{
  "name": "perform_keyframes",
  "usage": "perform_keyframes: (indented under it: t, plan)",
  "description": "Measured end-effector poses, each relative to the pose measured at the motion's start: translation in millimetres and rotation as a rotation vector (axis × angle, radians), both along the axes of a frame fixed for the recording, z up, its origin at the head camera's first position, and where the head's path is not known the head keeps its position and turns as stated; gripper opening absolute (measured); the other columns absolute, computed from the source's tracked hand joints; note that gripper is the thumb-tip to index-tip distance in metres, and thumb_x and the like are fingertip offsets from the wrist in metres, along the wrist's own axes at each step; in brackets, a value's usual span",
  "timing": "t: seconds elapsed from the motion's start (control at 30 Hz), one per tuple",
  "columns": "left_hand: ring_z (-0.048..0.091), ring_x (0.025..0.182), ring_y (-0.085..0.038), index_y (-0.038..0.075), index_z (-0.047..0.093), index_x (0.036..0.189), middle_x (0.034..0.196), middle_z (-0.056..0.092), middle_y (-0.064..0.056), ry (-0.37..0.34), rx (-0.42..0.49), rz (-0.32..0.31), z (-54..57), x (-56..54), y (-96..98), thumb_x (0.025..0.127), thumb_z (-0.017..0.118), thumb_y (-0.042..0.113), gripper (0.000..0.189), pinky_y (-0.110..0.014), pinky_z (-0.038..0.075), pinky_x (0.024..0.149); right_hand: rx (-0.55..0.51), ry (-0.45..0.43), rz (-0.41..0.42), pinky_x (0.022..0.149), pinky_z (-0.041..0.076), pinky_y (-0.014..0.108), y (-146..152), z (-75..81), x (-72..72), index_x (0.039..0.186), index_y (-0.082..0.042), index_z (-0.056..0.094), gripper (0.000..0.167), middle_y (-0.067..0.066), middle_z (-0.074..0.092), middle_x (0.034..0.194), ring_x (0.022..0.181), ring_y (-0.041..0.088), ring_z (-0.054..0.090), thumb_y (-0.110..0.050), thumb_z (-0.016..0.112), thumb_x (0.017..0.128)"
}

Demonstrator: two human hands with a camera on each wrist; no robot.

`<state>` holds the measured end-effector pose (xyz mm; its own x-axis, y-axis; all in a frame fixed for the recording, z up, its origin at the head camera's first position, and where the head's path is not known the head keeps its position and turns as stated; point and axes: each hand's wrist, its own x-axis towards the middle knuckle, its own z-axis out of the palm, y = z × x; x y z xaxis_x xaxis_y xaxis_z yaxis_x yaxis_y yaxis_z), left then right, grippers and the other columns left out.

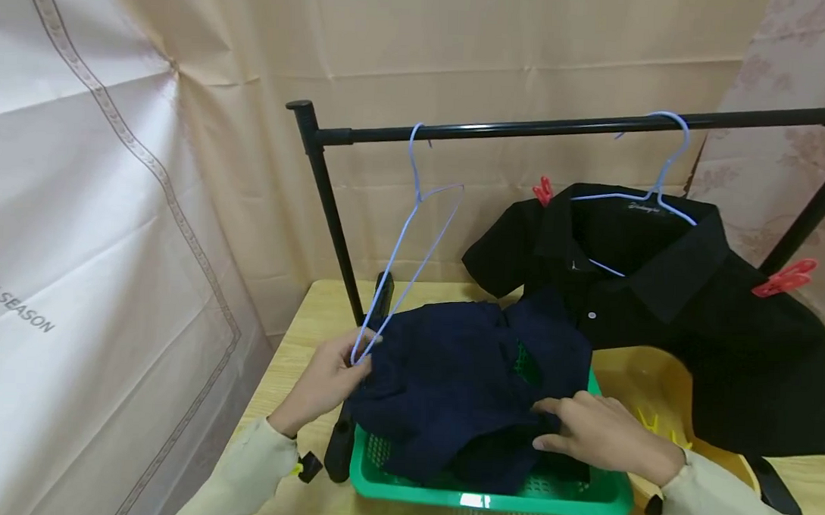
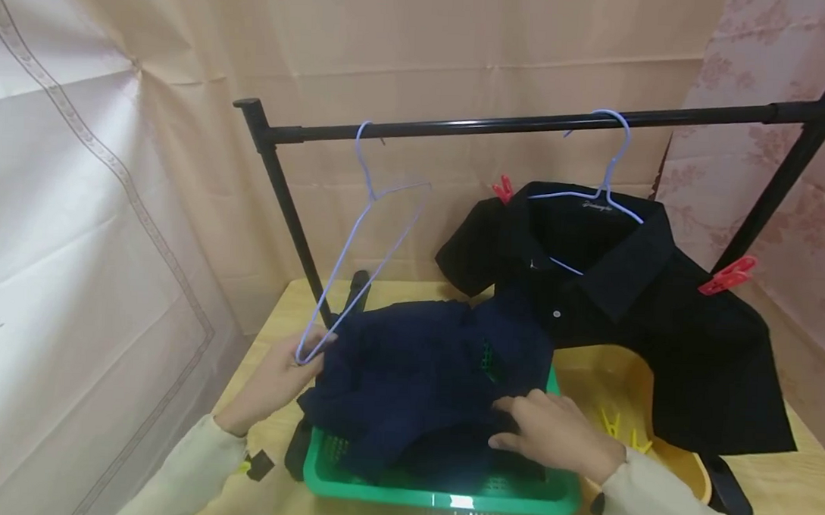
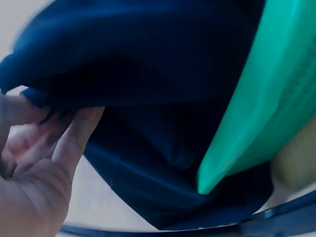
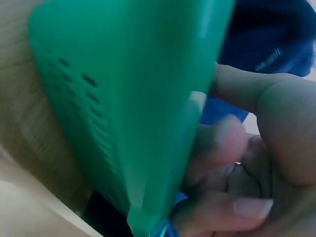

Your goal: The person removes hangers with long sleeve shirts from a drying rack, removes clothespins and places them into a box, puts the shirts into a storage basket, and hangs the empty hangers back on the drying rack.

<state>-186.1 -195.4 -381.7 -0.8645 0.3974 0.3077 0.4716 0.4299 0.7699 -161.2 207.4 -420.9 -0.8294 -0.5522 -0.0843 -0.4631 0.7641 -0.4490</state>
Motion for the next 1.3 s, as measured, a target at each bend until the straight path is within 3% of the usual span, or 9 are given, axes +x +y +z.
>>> perform_keyframes:
  t: [0.17, 0.3, 0.4, 0.57, 0.67, 0.77, 0.97, 1.13, 1.3]
  plan:
    - [0.059, 0.075, 0.000, 0.008, 0.069, 0.115, 0.098, 0.072, 0.000, 0.181, -0.348, -0.262, -8.6, -3.2, 32.3, 0.102, 0.057, 0.001, 0.019, -0.021, 0.052, 0.072, -0.141, -0.221, 0.046, 0.043, 0.044, 0.025, 3.9, -2.3, -2.1, 0.132, -0.001, 0.066, 0.053, -0.009, 0.070, 0.075, 0.039, 0.006, 0.049, -0.042, 0.071, 0.097]
    - [0.058, 0.068, 0.001, 0.010, 0.068, 0.116, 0.094, 0.071, -0.001, 0.070, -0.621, -0.489, -20.0, -7.0, 47.3, 0.106, 0.057, 0.008, 0.015, -0.015, 0.048, 0.066, -0.198, -0.362, 0.079, 0.046, 0.052, 0.030, 6.0, -6.6, -2.1, 0.139, 0.003, 0.059, 0.057, 0.007, 0.077, 0.098, 0.034, 0.011, 0.052, -0.037, 0.069, 0.099]
    - [0.064, 0.090, -0.001, 0.008, 0.063, 0.134, 0.118, 0.070, -0.002, -0.069, -0.816, -0.591, -24.2, -9.4, 49.9, 0.108, 0.054, 0.011, 0.028, -0.015, 0.050, 0.078, -0.201, -0.365, 0.107, 0.042, 0.050, 0.030, 6.1, -7.7, -1.8, 0.141, 0.002, 0.058, 0.057, 0.008, 0.077, 0.102, 0.034, 0.009, 0.052, -0.036, 0.069, 0.099]
    - [0.064, 0.103, -0.003, 0.008, 0.061, 0.141, 0.132, 0.065, 0.001, -0.114, -0.736, -0.681, -20.9, -23.5, 39.8, 0.109, 0.052, 0.015, 0.033, -0.018, 0.050, 0.088, -0.215, -0.299, 0.131, 0.041, 0.048, 0.027, 9.3, 0.0, -5.0, 0.136, -0.002, 0.065, 0.042, -0.005, 0.064, 0.061, 0.034, 0.002, 0.047, -0.028, 0.066, 0.102]
    - [0.067, 0.087, -0.005, 0.009, 0.072, 0.126, 0.113, 0.072, 0.001, -0.048, -0.513, -0.571, -12.9, -39.7, 24.4, 0.108, 0.057, 0.017, 0.024, -0.021, 0.054, 0.078, -0.222, -0.173, 0.047, 0.043, 0.045, 0.025, 17.0, 11.9, -15.1, 0.126, -0.004, 0.071, 0.030, -0.009, 0.059, 0.062, 0.041, 0.001, 0.047, -0.022, 0.064, 0.103]
    - [0.066, 0.076, -0.010, 0.008, 0.075, 0.112, 0.096, 0.072, -0.002, 0.023, -0.360, -0.309, -8.4, -58.3, 6.7, 0.106, 0.061, 0.017, 0.017, -0.026, 0.055, 0.069, -0.202, 0.015, -0.127, 0.047, 0.043, 0.028, 26.5, 23.2, -33.2, 0.120, -0.004, 0.071, 0.025, -0.006, 0.066, 0.077, 0.053, 0.007, 0.052, -0.021, 0.064, 0.103]
    - [0.053, 0.061, -0.014, 0.006, 0.069, 0.106, 0.072, 0.060, -0.001, 0.082, -0.482, 0.139, -21.4, -86.1, -11.7, 0.102, 0.066, 0.039, 0.033, -0.033, 0.046, 0.061, -0.061, 0.143, -0.332, 0.061, 0.050, 0.042, 34.3, 22.5, -69.4, 0.135, 0.011, 0.055, 0.065, 0.016, 0.066, 0.086, 0.068, 0.022, 0.060, -0.044, 0.065, 0.101]
    - [0.053, 0.051, -0.014, -0.001, 0.070, 0.099, 0.059, 0.056, 0.000, -0.025, -0.455, 0.131, -34.0, -98.1, -6.1, 0.100, 0.070, 0.034, 0.035, -0.030, 0.045, 0.053, 0.004, 0.159, -0.333, 0.058, 0.047, 0.039, 33.5, 11.0, -85.9, 0.122, 0.012, 0.061, 0.051, 0.019, 0.063, 0.087, 0.065, 0.022, 0.058, -0.030, 0.074, 0.097]
    - [0.047, 0.052, -0.015, 0.006, 0.063, 0.071, 0.058, 0.051, 0.002, 0.203, -0.449, 0.169, -35.0, -103.5, 1.5, 0.093, 0.076, 0.010, 0.027, -0.031, 0.040, 0.052, -0.041, 0.183, -0.357, 0.052, 0.038, 0.034, 33.4, 10.2, -93.7, 0.103, 0.008, 0.063, 0.020, 0.011, 0.056, 0.073, 0.055, 0.019, 0.049, -0.009, 0.070, 0.096]
